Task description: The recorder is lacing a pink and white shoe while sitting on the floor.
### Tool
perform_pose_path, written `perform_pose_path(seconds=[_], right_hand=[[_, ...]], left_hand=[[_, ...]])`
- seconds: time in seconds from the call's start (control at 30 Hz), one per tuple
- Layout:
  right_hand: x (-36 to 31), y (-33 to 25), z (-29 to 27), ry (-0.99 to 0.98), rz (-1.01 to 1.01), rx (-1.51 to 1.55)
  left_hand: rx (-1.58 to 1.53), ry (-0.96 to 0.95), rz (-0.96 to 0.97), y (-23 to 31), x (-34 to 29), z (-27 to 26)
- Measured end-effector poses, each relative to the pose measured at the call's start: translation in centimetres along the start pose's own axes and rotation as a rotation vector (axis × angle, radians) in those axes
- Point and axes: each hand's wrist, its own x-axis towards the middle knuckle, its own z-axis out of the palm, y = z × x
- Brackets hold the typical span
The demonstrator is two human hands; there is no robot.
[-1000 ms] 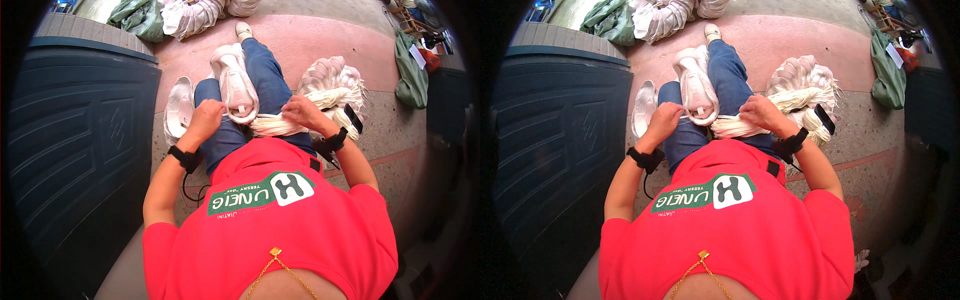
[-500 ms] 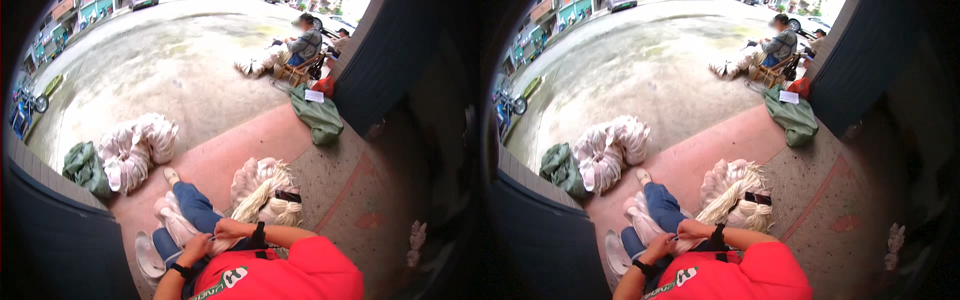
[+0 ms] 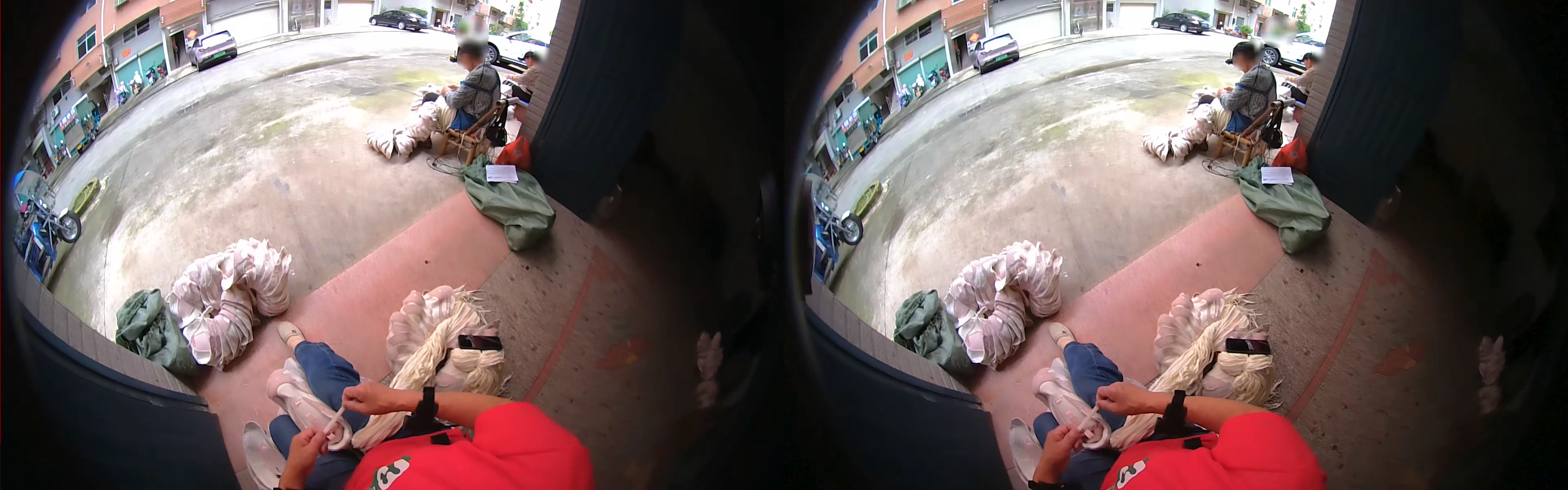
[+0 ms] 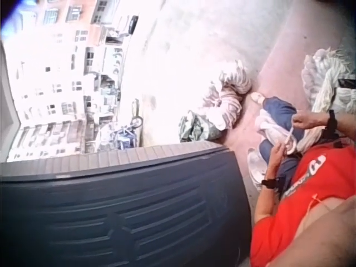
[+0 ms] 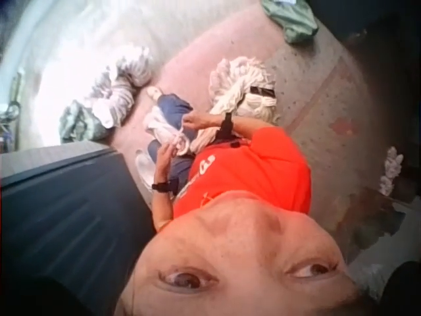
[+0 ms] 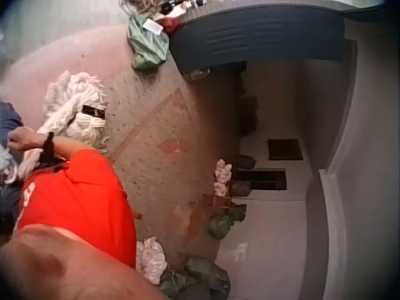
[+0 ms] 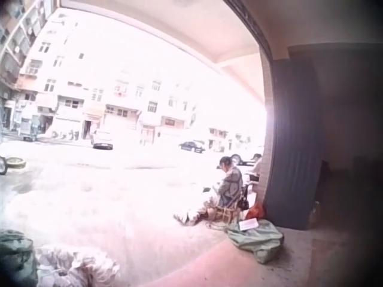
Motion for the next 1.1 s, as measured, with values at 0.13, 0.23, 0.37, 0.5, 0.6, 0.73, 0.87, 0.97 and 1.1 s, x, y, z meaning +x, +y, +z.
perform_pose_path(seconds=[0.13, 0.23, 0.37, 0.5, 0.6, 0.73, 0.87, 0.97, 1.1], right_hand=[[0.5, 2.8, 1.0, -0.067, -0.040, -0.266], [1.4, 2.1, 2.9, 0.225, -0.413, -0.078], [2.7, -0.6, 5.7, -0.175, -0.066, 0.366], [3.5, 0.8, 7.4, -0.356, 0.120, 0.344], [3.5, 0.2, 7.8, -0.377, 0.018, 0.435], [4.4, 2.6, 9.3, -0.283, -0.053, 0.310], [6.5, 5.9, 7.5, -0.261, 0.068, 0.418], [6.8, 3.9, 5.3, 0.029, 0.306, 0.500], [7.9, 4.6, 5.8, -0.063, 0.342, 0.484]], left_hand=[[-0.061, 0.026, -0.024, -0.6, -0.2, -0.2], [0.248, 0.096, -0.092, -1.5, 1.0, 0.6], [0.619, 0.089, 0.205, -0.4, 2.0, 2.5], [0.605, 0.205, 0.082, -0.6, 2.1, 0.8], [-0.146, 0.301, -0.030, -0.7, 1.1, -0.4], [-0.244, 0.418, -0.042, -0.6, 1.6, -0.5], [0.463, 0.616, 0.175, -1.4, 5.5, -3.4], [0.847, 0.679, 0.254, -2.1, 6.9, -4.6], [0.952, 0.795, 0.366, -3.2, 7.3, -3.4]])
